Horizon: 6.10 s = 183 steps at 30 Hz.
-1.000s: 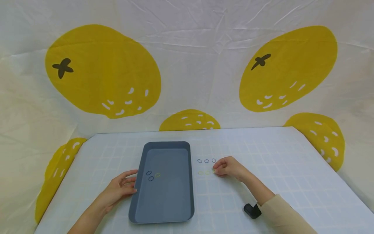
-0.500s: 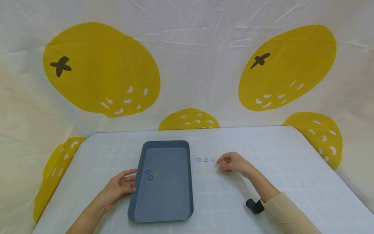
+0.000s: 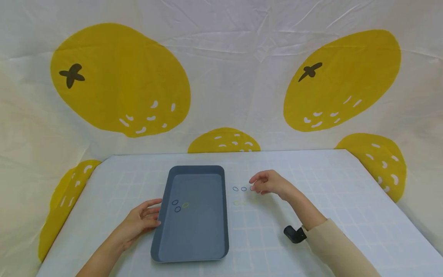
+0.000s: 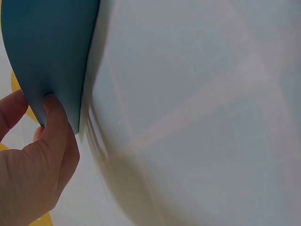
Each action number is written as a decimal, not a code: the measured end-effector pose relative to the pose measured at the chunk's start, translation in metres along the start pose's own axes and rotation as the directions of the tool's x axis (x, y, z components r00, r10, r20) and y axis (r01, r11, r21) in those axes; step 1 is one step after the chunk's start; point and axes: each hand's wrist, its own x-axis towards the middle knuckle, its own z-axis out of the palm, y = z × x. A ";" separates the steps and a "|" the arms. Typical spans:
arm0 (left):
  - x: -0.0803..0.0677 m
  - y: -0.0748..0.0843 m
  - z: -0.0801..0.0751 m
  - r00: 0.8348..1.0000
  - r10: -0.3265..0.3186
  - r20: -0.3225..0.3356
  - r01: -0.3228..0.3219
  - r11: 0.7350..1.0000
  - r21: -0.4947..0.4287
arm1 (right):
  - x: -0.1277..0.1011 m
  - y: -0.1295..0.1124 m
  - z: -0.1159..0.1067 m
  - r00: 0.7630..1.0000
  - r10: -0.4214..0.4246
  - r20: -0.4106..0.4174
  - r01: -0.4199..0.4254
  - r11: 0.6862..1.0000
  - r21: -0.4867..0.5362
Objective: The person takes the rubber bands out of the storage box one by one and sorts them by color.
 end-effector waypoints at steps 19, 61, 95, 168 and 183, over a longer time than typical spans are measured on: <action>0.002 -0.001 0.003 0.998 -0.029 -0.049 0.029 1.000 -0.009 | 0.031 -0.052 0.026 0.992 -0.081 0.096 0.081 0.997 0.010; 0.002 0.000 0.000 0.999 -0.014 -0.034 0.014 1.000 0.002 | 0.076 -0.088 0.113 0.968 -0.091 0.235 0.091 0.996 0.011; 0.003 -0.001 -0.001 1.000 -0.020 -0.013 0.020 1.000 0.000 | 0.093 -0.071 0.163 0.968 -0.138 0.210 0.201 0.925 -0.321; 0.003 -0.001 0.000 1.000 -0.013 -0.013 0.013 1.000 -0.001 | 0.066 -0.093 0.130 0.976 -0.160 0.145 0.130 0.971 0.198; 0.001 0.001 0.002 0.999 -0.020 -0.029 0.020 1.000 0.002 | 0.054 -0.083 0.107 0.974 -0.176 0.142 0.147 0.970 0.196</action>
